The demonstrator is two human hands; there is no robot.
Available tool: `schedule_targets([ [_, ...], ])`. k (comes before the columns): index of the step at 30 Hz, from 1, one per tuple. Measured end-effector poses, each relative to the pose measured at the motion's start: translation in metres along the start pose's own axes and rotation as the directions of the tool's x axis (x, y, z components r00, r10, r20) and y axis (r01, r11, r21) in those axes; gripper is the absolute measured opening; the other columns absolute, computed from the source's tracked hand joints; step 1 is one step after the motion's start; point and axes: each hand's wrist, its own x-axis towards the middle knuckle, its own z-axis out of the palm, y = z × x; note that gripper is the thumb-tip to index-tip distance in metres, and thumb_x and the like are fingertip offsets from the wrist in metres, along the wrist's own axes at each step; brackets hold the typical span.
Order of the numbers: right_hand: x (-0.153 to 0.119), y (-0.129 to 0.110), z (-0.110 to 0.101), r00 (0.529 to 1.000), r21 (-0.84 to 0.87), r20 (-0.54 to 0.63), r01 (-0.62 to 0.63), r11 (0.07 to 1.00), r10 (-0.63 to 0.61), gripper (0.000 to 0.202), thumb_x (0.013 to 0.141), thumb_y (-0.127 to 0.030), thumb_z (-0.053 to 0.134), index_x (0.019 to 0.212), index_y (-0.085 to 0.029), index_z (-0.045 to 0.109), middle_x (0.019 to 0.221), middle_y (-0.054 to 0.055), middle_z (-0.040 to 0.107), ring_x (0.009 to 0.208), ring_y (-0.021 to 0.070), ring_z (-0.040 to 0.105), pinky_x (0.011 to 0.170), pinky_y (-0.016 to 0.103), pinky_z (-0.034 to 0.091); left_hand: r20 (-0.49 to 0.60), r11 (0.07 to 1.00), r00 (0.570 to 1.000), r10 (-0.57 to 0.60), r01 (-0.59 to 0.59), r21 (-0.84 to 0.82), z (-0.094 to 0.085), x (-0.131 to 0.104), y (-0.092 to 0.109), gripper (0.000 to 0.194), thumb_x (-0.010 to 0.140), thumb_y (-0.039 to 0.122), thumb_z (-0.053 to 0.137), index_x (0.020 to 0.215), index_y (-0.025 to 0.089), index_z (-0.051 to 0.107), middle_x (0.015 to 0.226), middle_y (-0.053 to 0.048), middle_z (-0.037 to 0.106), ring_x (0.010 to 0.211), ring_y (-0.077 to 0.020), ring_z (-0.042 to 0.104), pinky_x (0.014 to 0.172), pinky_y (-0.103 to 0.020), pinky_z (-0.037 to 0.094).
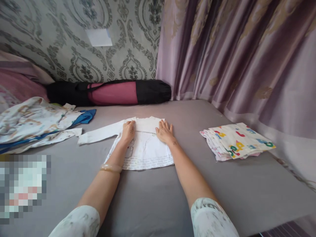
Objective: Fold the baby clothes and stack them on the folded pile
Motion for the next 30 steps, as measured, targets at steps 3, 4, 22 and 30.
schedule_targets([
  [3, 0.001, -0.001, -0.004, 1.0, -0.024, 0.017, -0.007, 1.0, 0.008, 0.063, 0.098, -0.041, 0.017, 0.153, -0.01, 0.02, 0.161, 0.009, 0.009, 0.147, 0.0264, 0.006, 0.116, 0.058, 0.006, 0.034, 0.996, 0.999, -0.002, -0.001, 0.09, -0.003, -0.002, 0.003, 0.049, 0.071, 0.003, 0.043, 0.116, 0.015, 0.059, 0.118, -0.016, 0.06, 0.112, -0.0277, 0.051, 0.097, -0.041, 0.039],
  [4, 0.001, -0.002, -0.006, 1.0, -0.038, 0.024, -0.007, 0.999, 0.008, 0.063, 0.098, -0.041, 0.018, 0.152, -0.01, 0.021, 0.161, 0.009, 0.01, 0.147, 0.0269, 0.007, 0.115, 0.058, 0.005, 0.025, 0.994, 0.999, -0.023, 0.02, 0.111, -0.005, -0.003, 0.006, 0.048, 0.073, 0.004, 0.045, 0.117, 0.016, 0.059, 0.123, -0.016, 0.058, 0.114, -0.0287, 0.05, 0.096, -0.042, 0.039],
  [22, 0.014, -0.052, 0.01, 0.93, 0.024, 0.008, 0.367, 0.93, -0.367, 0.062, 0.096, -0.031, 0.02, 0.152, -0.005, 0.021, 0.159, 0.01, 0.019, 0.147, 0.02, 0.012, 0.119, 0.041, 0.005, 0.183, 0.998, 0.982, 0.054, -0.058, 0.014, 0.008, -0.008, 0.036, 0.048, 0.092, 0.017, 0.033, 0.14, 0.013, 0.042, 0.146, -0.018, 0.045, 0.14, -0.0272, 0.034, 0.114, -0.048, 0.022],
  [30, 0.012, -0.048, 0.012, 0.979, 0.004, -0.027, 0.202, 0.979, -0.202, 0.064, 0.097, -0.036, 0.018, 0.151, -0.001, 0.022, 0.16, 0.014, 0.014, 0.147, 0.0231, 0.009, 0.119, 0.04, 0.005, 0.171, 1.0, 0.985, -0.003, 0.005, -0.009, 0.009, -0.01, 0.039, 0.049, 0.093, 0.026, 0.035, 0.139, 0.012, 0.045, 0.15, -0.018, 0.038, 0.143, -0.0286, 0.028, 0.117, -0.05, 0.016],
])
